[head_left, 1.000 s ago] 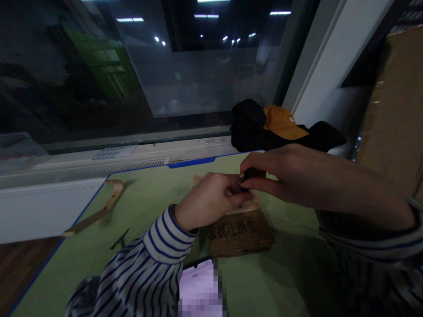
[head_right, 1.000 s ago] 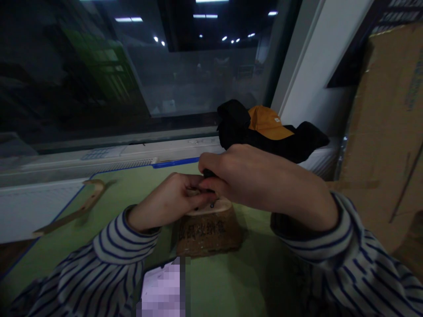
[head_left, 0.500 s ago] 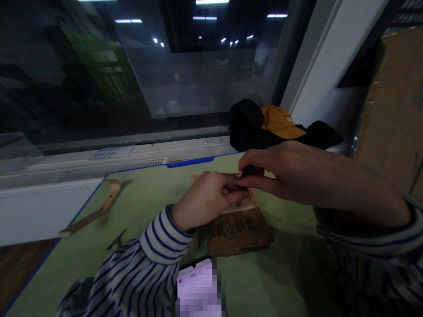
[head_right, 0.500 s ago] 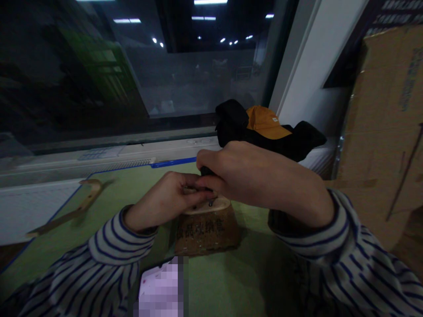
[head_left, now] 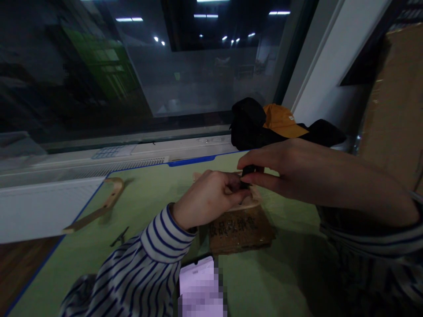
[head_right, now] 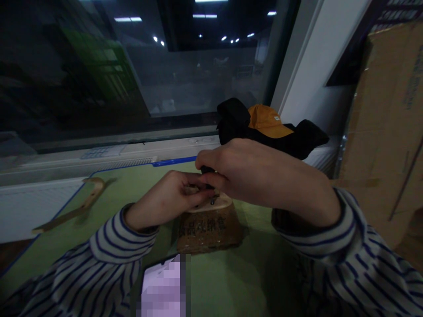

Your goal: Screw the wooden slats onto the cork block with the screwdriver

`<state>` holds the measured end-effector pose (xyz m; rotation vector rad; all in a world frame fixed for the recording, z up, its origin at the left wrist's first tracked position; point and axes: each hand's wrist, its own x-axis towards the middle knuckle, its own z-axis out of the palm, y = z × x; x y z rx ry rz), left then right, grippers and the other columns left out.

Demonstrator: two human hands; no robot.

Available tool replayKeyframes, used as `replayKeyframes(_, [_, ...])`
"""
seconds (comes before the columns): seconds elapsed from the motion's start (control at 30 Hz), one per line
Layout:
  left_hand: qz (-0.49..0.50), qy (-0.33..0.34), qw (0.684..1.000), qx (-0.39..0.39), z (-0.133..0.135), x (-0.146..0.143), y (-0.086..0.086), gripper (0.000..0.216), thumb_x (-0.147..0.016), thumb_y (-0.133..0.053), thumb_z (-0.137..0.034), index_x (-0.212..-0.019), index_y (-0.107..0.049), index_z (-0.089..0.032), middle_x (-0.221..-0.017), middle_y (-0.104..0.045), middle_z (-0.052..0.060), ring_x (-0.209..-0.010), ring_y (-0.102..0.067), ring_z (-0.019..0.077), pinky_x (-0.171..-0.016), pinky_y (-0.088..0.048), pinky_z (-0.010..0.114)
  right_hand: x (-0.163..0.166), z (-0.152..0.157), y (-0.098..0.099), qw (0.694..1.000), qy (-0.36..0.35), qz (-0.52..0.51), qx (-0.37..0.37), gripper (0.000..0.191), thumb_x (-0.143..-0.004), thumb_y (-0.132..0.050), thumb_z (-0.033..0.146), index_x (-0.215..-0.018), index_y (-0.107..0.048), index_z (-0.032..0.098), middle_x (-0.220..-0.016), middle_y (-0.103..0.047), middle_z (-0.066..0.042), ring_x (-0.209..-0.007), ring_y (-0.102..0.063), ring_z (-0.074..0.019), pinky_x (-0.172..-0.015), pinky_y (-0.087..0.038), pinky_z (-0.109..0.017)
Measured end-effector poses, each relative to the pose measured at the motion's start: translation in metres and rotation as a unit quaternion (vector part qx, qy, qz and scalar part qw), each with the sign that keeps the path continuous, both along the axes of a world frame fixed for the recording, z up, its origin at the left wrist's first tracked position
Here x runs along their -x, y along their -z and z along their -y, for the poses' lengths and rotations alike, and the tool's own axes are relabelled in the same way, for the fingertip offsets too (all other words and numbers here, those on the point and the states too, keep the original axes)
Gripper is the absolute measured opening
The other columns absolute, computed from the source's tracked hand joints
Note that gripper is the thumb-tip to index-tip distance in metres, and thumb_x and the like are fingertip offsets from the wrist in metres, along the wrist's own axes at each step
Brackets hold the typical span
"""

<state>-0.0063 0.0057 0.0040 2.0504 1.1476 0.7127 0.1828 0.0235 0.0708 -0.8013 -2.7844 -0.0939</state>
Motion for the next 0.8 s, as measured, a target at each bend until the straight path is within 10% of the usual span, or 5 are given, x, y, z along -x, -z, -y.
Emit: replayKeyframes(0.8, [-0.013, 0.006, 1.0, -0.007, 0.0007, 0.0017, -0.0033, 0.021, -0.084, -0.057, -0.03, -0.093, -0.072, -0.019, -0.08, -0.072, 0.002, -0.073, -0.064, 0.0175, -0.06, -0.045, 0.025, 0.0019, 0.0047, -0.0013, 1.0, 0.015, -0.006, 0.014, 0.024, -0.09, -0.05, 0.038, -0.106, -0.06, 0.024, -0.08, -0.067, 0.0, -0.066, -0.061, -0.016, -0.057, -0.037, -0.027])
